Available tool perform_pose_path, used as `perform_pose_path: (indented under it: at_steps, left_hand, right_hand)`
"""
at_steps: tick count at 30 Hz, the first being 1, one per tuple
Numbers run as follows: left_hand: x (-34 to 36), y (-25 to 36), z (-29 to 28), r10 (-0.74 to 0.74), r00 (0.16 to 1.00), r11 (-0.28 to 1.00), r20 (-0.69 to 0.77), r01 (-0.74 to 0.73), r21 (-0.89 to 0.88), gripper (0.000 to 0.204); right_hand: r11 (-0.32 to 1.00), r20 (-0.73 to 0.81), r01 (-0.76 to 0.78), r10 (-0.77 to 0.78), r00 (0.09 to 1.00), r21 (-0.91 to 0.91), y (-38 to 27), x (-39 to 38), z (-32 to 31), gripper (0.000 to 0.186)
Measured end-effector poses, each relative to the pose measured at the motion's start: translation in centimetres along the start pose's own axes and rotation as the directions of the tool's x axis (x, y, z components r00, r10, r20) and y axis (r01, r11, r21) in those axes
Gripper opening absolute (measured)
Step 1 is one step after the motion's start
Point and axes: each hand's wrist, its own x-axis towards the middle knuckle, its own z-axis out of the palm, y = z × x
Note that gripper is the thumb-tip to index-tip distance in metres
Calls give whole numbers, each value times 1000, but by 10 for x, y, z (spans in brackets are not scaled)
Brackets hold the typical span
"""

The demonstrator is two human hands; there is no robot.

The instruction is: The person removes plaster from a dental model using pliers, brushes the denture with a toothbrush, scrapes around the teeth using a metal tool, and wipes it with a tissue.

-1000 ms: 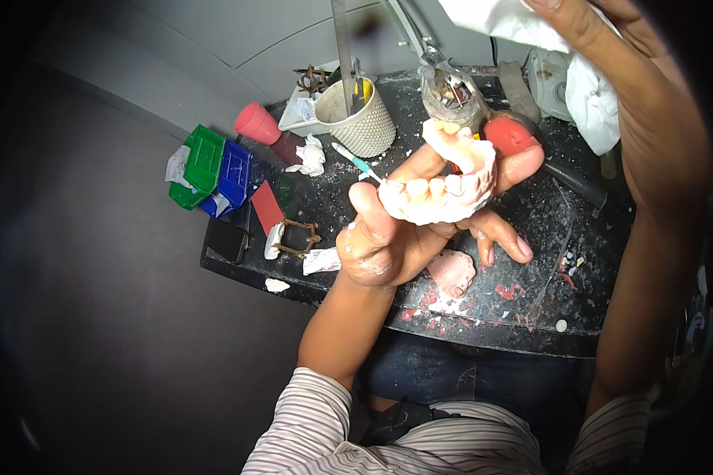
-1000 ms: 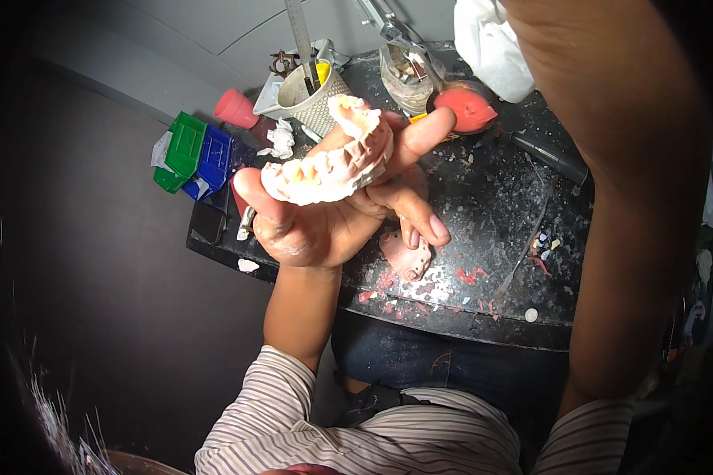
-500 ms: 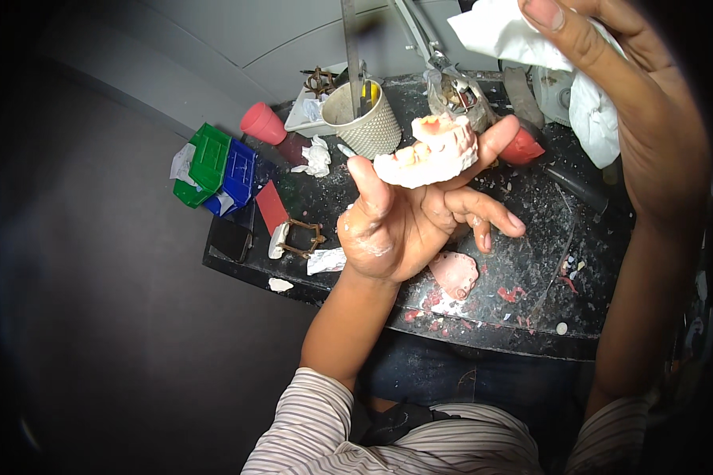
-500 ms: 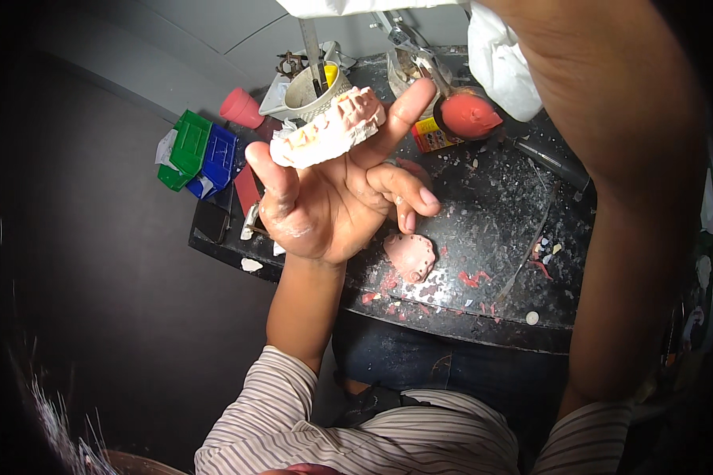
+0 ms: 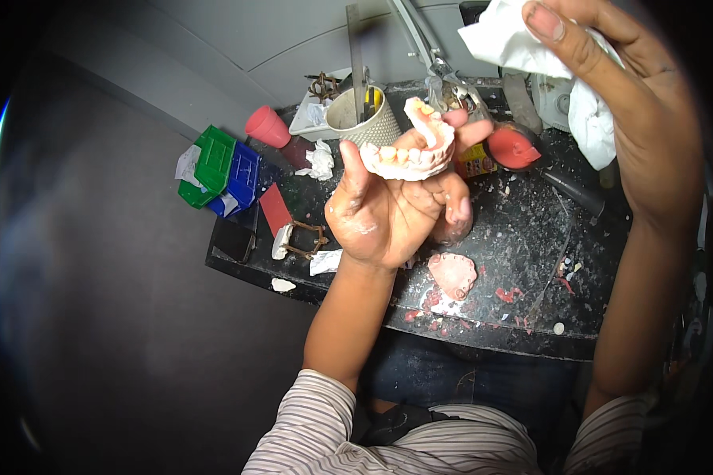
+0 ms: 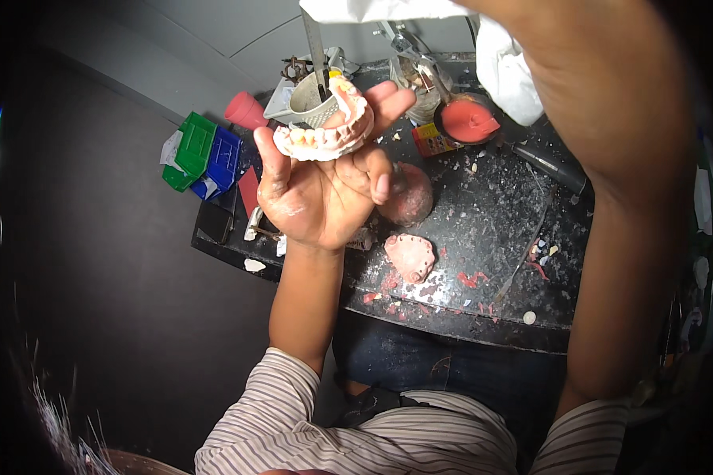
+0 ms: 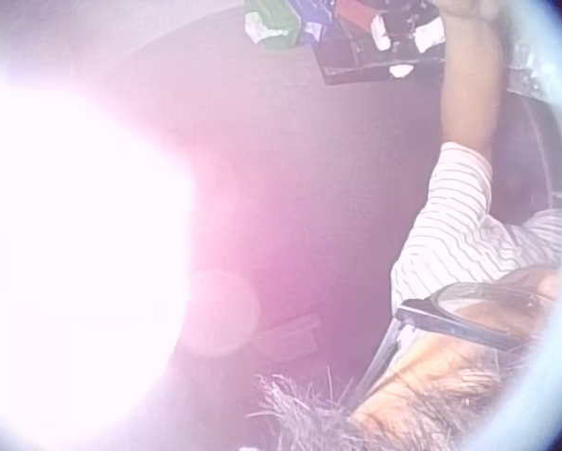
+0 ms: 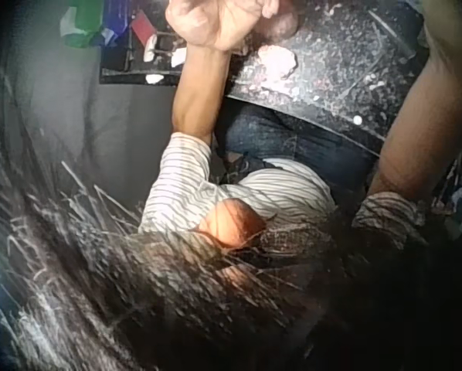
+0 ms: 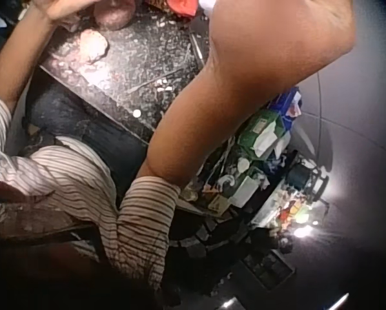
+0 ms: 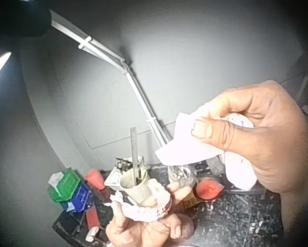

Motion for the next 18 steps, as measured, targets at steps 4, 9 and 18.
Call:
perform_pose_path:
  at_steps: [4, 9, 18]
  left_hand:
    - [4, 6, -1, 30, 998, 998, -54, -27, 56, 89]
    - [0, 10, -14, -80, 994, 996, -79, 76, -51, 77]
    - [-5, 5, -24, -181, 982, 911, 51, 187, -367, 63]
  right_hand:
    - [1000, -2, 12, -12, 1000, 14, -3, -1, 2, 13]
    - [998, -8, 32, -32, 999, 46, -14, 0, 7, 14]
    - [925, 334, 380, -360, 871, 7, 23, -12, 55, 16]
